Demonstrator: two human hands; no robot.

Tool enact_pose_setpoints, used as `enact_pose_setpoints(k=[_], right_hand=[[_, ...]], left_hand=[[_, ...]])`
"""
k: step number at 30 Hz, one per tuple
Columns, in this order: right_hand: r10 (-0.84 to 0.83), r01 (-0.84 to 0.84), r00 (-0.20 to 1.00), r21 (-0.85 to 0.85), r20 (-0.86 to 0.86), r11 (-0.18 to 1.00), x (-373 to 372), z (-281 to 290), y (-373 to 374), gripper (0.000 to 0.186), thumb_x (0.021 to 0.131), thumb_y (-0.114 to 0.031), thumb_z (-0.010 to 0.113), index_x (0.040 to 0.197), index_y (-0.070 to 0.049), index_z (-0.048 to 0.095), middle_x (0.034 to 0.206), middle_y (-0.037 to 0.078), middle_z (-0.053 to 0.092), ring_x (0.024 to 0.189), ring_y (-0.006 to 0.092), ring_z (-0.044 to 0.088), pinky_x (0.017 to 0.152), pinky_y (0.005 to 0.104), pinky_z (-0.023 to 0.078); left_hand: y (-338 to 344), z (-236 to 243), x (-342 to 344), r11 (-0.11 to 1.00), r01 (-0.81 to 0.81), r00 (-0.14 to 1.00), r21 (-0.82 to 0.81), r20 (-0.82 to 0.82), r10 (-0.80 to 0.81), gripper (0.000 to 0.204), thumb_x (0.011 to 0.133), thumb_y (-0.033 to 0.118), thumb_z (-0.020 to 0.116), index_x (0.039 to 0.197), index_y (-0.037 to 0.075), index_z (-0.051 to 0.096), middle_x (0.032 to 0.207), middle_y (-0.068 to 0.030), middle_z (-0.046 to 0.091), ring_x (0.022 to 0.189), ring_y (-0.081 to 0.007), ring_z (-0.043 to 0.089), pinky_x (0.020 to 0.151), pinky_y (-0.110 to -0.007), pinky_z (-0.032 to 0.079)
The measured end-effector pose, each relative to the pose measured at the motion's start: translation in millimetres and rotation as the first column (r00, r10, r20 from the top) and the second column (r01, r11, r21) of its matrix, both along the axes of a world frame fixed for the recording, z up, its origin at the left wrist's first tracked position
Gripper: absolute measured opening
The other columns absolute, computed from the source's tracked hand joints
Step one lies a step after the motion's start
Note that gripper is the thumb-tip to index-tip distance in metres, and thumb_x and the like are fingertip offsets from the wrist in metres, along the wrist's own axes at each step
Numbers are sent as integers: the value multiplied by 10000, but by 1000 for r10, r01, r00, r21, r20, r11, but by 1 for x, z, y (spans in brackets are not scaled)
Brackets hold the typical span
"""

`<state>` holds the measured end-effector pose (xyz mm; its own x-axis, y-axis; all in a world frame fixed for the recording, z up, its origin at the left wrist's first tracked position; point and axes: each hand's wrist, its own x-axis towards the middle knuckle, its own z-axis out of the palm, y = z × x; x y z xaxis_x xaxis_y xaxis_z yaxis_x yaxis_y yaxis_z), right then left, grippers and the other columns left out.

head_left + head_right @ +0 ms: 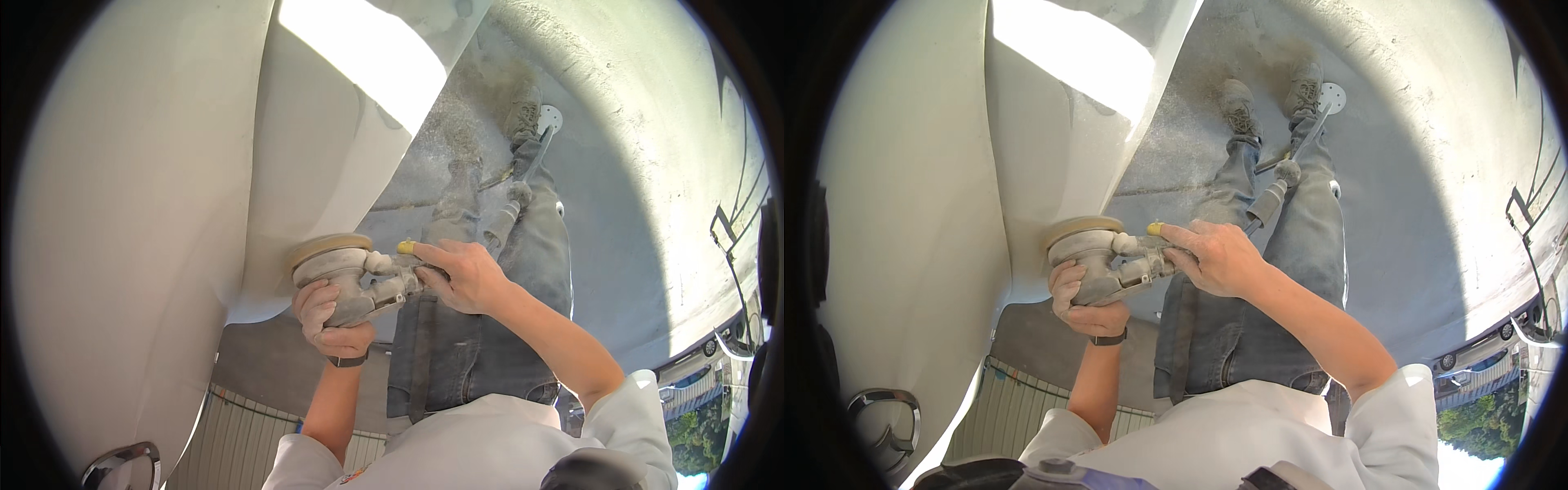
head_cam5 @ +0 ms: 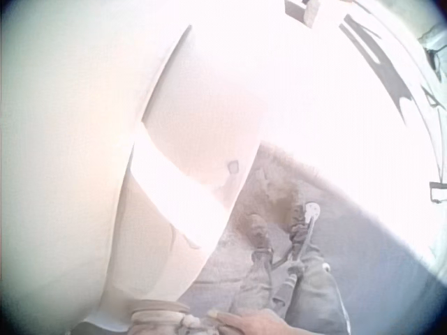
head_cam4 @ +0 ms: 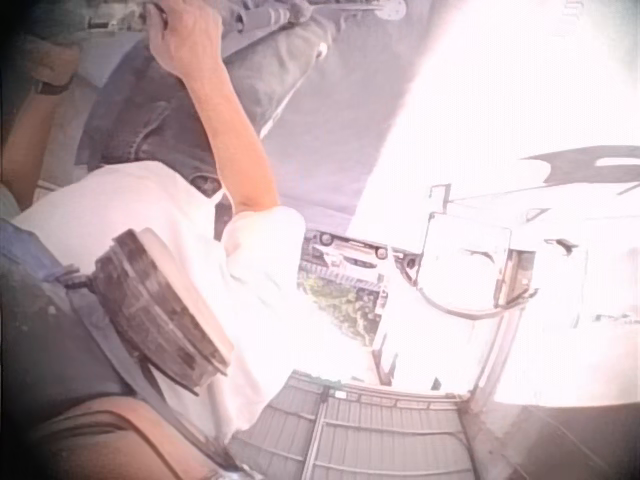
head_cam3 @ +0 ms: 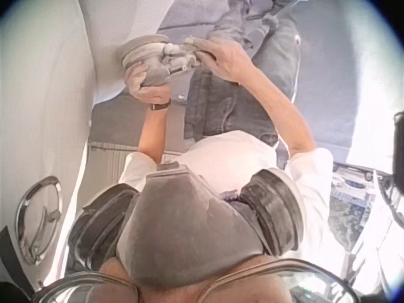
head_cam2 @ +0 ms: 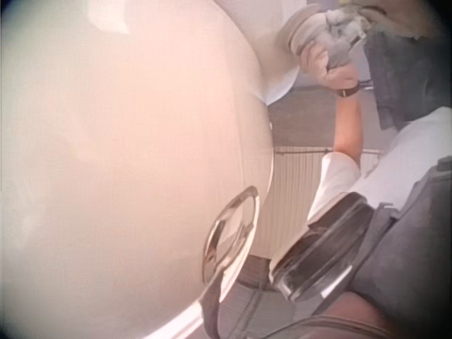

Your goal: The person uses a pneumatic orbital sander to smooth the surface of a white car bumper. They move the sander across the curved bodywork, then stop and walk toward another person in the garage.

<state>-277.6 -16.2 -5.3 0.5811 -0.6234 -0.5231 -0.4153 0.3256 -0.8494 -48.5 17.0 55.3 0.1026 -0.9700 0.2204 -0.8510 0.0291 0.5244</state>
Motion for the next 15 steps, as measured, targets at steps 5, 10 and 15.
enact_pose_setpoints(k=[5, 10, 15], right_hand=[[-275, 278, 961, -160, 39, 947, -46, -8, -50, 431, 959, -149, 731, 1384, -105, 676, 802, 118, 684, 635, 265, 639, 620, 395, 520], [-500, 500, 865, 146, -37, 854, -127, -13, -149, 374, 1116, -299, 578, 1408, -79, 654, 782, 6, 681, 651, 119, 597, 578, 298, 489], [-607, 560, 791, 305, 81, 770, -132, -11, -165, 385, 1128, -322, 560, 1416, -81, 645, 813, 0, 704, 669, 125, 609, 665, 306, 519]], left_hand=[[-85, -13, -57, 986, 163, 980, -40, -111, -167, 406, 1147, 323, 235, 1012, 102, 549, 940, -63, 757, 963, -313, 749, 973, -488, 518], [-242, -36, -145, 885, 364, 901, -289, -131, -413, 375, 1148, 260, 363, 1029, 18, 625, 912, -115, 754, 827, -299, 737, 974, -506, 542], [-273, -34, -143, 935, 354, 881, 35, -347, -321, 268, 1088, 172, 500, 978, -28, 641, 928, -141, 717, 893, -341, 700, 975, -492, 496]])
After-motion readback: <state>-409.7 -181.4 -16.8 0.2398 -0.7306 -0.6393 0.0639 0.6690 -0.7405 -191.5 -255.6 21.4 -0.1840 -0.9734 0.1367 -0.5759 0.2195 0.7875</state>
